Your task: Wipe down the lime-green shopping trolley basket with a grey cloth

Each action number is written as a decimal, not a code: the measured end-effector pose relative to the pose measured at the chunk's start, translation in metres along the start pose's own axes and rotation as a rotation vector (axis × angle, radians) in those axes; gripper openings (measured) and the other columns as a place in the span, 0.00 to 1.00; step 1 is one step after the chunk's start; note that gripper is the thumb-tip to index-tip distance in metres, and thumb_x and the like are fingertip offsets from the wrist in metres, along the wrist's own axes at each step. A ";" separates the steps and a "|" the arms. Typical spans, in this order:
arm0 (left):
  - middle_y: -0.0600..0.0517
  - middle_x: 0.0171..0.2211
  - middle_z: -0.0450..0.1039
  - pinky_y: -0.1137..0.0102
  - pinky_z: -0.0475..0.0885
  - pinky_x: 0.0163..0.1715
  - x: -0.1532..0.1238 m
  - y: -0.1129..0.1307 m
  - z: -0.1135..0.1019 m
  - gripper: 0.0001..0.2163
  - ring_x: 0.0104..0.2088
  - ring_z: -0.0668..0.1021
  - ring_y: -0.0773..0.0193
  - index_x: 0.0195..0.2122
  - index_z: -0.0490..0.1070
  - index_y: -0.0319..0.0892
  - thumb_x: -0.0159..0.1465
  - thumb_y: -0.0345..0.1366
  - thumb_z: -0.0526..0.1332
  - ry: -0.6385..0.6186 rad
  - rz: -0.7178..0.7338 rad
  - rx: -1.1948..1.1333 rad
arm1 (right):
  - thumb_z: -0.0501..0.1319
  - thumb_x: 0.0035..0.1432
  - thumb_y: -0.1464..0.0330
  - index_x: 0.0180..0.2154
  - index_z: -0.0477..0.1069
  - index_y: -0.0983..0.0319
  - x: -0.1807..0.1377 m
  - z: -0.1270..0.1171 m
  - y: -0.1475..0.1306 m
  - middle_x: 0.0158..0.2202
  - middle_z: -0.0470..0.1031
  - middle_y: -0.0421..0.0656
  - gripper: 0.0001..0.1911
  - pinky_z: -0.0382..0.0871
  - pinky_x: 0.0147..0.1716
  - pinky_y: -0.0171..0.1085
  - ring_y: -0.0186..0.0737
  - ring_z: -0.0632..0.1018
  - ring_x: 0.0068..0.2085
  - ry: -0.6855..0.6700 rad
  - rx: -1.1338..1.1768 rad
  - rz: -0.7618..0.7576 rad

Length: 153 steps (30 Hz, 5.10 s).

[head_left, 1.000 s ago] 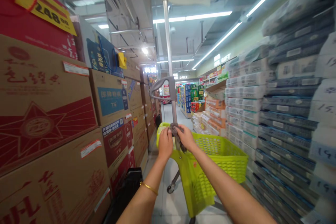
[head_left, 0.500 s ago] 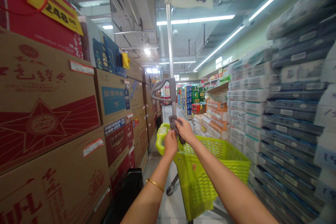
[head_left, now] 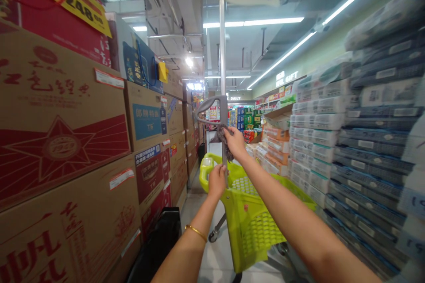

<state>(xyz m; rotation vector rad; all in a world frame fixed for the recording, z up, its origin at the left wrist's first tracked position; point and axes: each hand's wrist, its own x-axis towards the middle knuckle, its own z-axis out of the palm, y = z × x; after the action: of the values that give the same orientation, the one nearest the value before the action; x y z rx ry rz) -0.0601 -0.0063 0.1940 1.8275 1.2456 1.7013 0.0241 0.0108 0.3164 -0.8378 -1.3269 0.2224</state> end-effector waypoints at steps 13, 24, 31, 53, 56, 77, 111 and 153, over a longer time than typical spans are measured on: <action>0.43 0.39 0.76 0.68 0.68 0.39 -0.010 0.015 -0.013 0.12 0.40 0.77 0.59 0.40 0.72 0.37 0.64 0.31 0.49 -0.032 0.050 0.380 | 0.55 0.54 0.62 0.37 0.72 0.63 -0.051 -0.006 0.039 0.37 0.77 0.45 0.14 0.66 0.40 0.38 0.41 0.75 0.38 -0.164 -0.092 -0.053; 0.43 0.34 0.74 0.63 0.67 0.42 -0.037 -0.010 -0.028 0.12 0.38 0.74 0.57 0.34 0.72 0.37 0.59 0.24 0.49 -0.208 0.344 0.882 | 0.55 0.53 0.66 0.37 0.72 0.63 -0.111 -0.019 0.083 0.38 0.76 0.47 0.12 0.65 0.43 0.43 0.44 0.74 0.40 -0.301 -0.160 0.006; 0.46 0.33 0.73 0.62 0.67 0.44 -0.042 -0.019 -0.022 0.10 0.38 0.73 0.57 0.35 0.70 0.37 0.58 0.24 0.51 -0.101 0.433 0.889 | 0.54 0.56 0.65 0.36 0.72 0.62 -0.118 -0.015 0.082 0.36 0.76 0.46 0.11 0.66 0.40 0.41 0.42 0.74 0.38 -0.236 -0.218 -0.007; 0.47 0.30 0.69 0.63 0.62 0.43 -0.050 -0.028 -0.019 0.09 0.36 0.70 0.57 0.33 0.67 0.40 0.63 0.30 0.48 -0.083 0.510 0.930 | 0.47 0.62 0.69 0.37 0.71 0.63 -0.182 -0.059 0.119 0.36 0.72 0.47 0.14 0.60 0.42 0.40 0.43 0.67 0.39 -0.209 -0.687 -0.187; 0.47 0.30 0.69 0.62 0.62 0.44 -0.051 -0.027 -0.017 0.08 0.37 0.70 0.57 0.34 0.67 0.40 0.63 0.31 0.49 -0.066 0.492 0.929 | 0.46 0.63 0.67 0.36 0.70 0.62 -0.181 -0.039 0.103 0.36 0.72 0.46 0.15 0.60 0.42 0.39 0.41 0.68 0.39 -0.215 -0.595 -0.176; 0.47 0.29 0.67 0.62 0.60 0.44 -0.048 -0.034 -0.017 0.10 0.36 0.68 0.57 0.32 0.66 0.39 0.64 0.30 0.47 -0.020 0.497 0.962 | 0.46 0.63 0.63 0.25 0.67 0.61 -0.179 -0.066 0.143 0.26 0.68 0.43 0.19 0.56 0.33 0.38 0.40 0.66 0.31 -0.057 -0.674 -0.080; 0.47 0.32 0.69 0.61 0.61 0.48 -0.030 -0.052 -0.025 0.12 0.38 0.70 0.58 0.36 0.67 0.40 0.65 0.33 0.45 -0.070 0.530 0.961 | 0.46 0.63 0.64 0.33 0.68 0.61 -0.168 -0.026 0.128 0.33 0.70 0.45 0.15 0.59 0.37 0.38 0.40 0.68 0.36 -0.234 -0.580 -0.165; 0.53 0.27 0.67 0.72 0.66 0.32 -0.068 -0.133 0.048 0.13 0.30 0.70 0.67 0.27 0.62 0.41 0.66 0.41 0.47 0.214 -0.243 -0.170 | 0.57 0.57 0.67 0.40 0.73 0.57 -0.197 0.007 0.194 0.39 0.71 0.45 0.09 0.60 0.47 0.40 0.40 0.63 0.44 -0.072 -0.605 -0.573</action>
<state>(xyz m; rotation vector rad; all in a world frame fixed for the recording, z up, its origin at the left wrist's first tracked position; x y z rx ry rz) -0.0560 0.0285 0.0415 1.3666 1.2999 1.8362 0.0246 0.0329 0.0402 -0.9059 -1.6741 -0.6330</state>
